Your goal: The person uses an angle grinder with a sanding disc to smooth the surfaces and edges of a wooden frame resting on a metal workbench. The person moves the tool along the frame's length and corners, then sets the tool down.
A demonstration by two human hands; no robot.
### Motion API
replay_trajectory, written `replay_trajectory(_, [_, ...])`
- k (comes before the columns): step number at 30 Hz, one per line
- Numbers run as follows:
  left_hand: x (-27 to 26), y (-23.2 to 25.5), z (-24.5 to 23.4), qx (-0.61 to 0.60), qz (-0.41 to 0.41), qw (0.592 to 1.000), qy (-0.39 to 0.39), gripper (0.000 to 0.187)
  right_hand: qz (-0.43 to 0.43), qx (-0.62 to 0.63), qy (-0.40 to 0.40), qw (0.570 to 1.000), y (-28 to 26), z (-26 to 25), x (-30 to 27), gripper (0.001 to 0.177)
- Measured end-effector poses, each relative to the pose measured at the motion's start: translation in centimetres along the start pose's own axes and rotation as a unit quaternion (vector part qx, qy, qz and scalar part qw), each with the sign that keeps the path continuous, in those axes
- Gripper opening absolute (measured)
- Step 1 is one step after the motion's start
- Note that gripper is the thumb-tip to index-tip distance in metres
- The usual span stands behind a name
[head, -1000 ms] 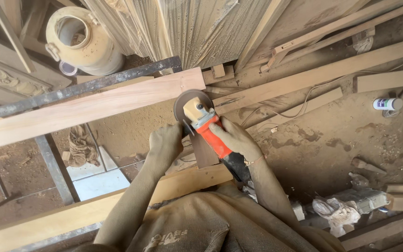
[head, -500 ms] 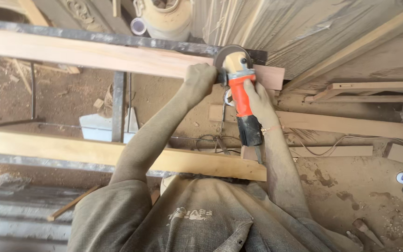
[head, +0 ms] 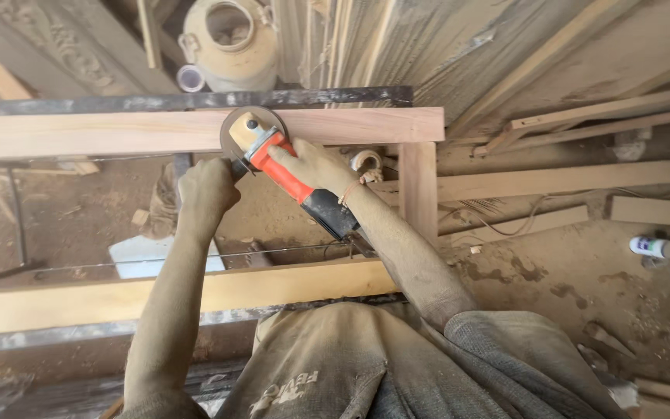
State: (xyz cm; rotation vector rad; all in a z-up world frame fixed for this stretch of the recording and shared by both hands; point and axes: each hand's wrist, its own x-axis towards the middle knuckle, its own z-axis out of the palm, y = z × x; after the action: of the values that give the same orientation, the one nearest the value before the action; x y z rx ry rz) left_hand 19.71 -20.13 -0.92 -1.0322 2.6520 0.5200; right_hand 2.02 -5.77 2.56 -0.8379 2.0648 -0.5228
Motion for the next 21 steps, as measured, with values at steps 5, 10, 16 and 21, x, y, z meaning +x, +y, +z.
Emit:
replay_trajectory(5, [2.7,8.9,2.5,-0.042,0.115,0.992,0.014,0.015,0.042,0.140,0.003,0.989,6.6,-5.9,-4.9,0.067])
replay_trajectory(10, [5.6,20.5,4.0,-0.040,0.196,0.979,-0.045,0.010,-0.014,0.138,0.127,0.982,15.8,-10.8,-8.4,0.058])
replay_trajectory(16, [6.8,28.8,7.6,-0.012,0.280,0.960,-0.015,0.007,0.074,0.242,0.142,0.957,22.0,-14.2,-12.2,0.052])
replay_trajectory(21, [3.6,32.4,9.6,-0.044,0.319,0.947,-0.018,0.009,0.107,0.371,0.185,0.904,24.5,-12.5,-17.4,0.046])
